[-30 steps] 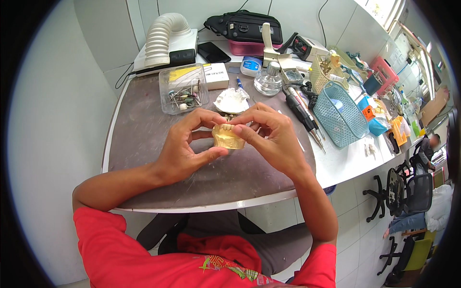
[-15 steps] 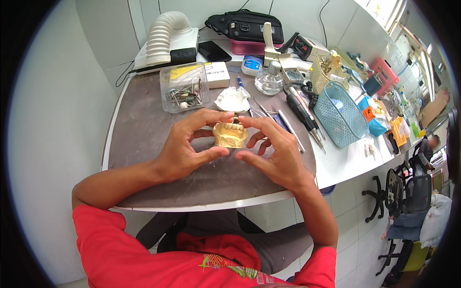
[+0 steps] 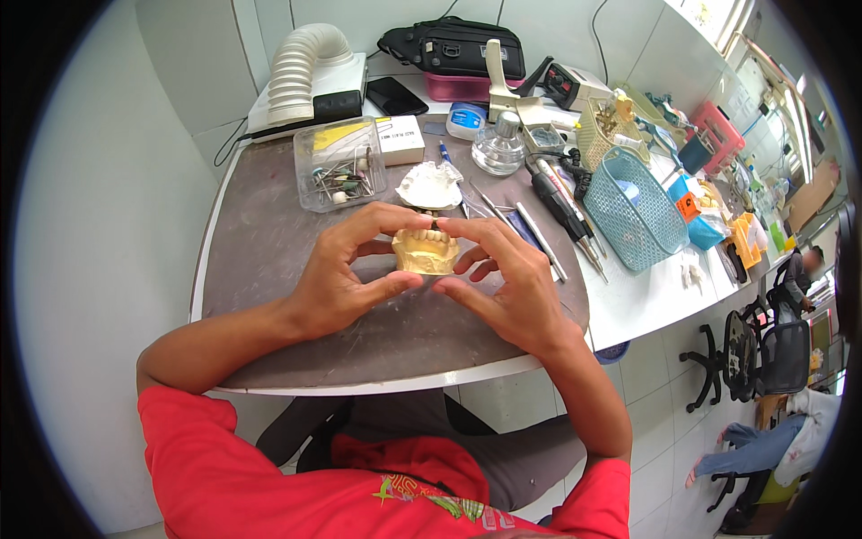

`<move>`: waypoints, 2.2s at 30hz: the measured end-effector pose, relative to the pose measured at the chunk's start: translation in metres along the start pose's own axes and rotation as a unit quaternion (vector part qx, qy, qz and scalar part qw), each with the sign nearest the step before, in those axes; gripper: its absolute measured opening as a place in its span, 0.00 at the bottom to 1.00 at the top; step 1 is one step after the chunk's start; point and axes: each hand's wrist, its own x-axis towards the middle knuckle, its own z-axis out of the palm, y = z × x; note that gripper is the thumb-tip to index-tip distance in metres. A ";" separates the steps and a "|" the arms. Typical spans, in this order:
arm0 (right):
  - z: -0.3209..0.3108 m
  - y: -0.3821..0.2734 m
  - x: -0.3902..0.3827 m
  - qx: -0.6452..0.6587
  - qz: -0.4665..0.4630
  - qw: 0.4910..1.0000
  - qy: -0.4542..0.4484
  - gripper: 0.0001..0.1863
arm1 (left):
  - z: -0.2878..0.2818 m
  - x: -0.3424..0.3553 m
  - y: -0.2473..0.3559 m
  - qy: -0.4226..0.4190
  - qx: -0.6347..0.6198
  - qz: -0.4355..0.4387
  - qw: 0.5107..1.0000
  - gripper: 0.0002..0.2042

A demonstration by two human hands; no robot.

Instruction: The person applies dental porcelain powder to a dental bridge using a brush, mixing it with liquid on a laboratory bench.

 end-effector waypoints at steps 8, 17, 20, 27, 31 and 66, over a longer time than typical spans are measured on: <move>0.001 0.000 0.000 0.005 0.006 1.000 -0.001 0.27 | 0.000 0.001 -0.002 0.003 0.009 0.016 1.000 0.24; 0.002 0.002 -0.002 -0.004 -0.005 1.000 0.011 0.25 | -0.002 0.001 -0.002 -0.017 0.008 0.006 1.000 0.26; 0.002 0.002 -0.001 -0.004 -0.007 1.000 0.011 0.25 | -0.002 0.001 -0.002 -0.014 0.006 0.005 1.000 0.26; 0.003 0.002 -0.002 0.001 0.000 1.000 0.021 0.26 | 0.000 0.001 -0.001 0.007 0.005 0.008 1.000 0.25; 0.003 0.003 -0.003 -0.005 -0.003 1.000 0.020 0.26 | -0.001 0.001 0.000 0.005 0.002 0.008 1.000 0.25; 0.002 -0.001 -0.001 -0.010 -0.005 1.000 0.015 0.23 | -0.002 0.002 0.001 0.005 0.014 0.017 1.000 0.24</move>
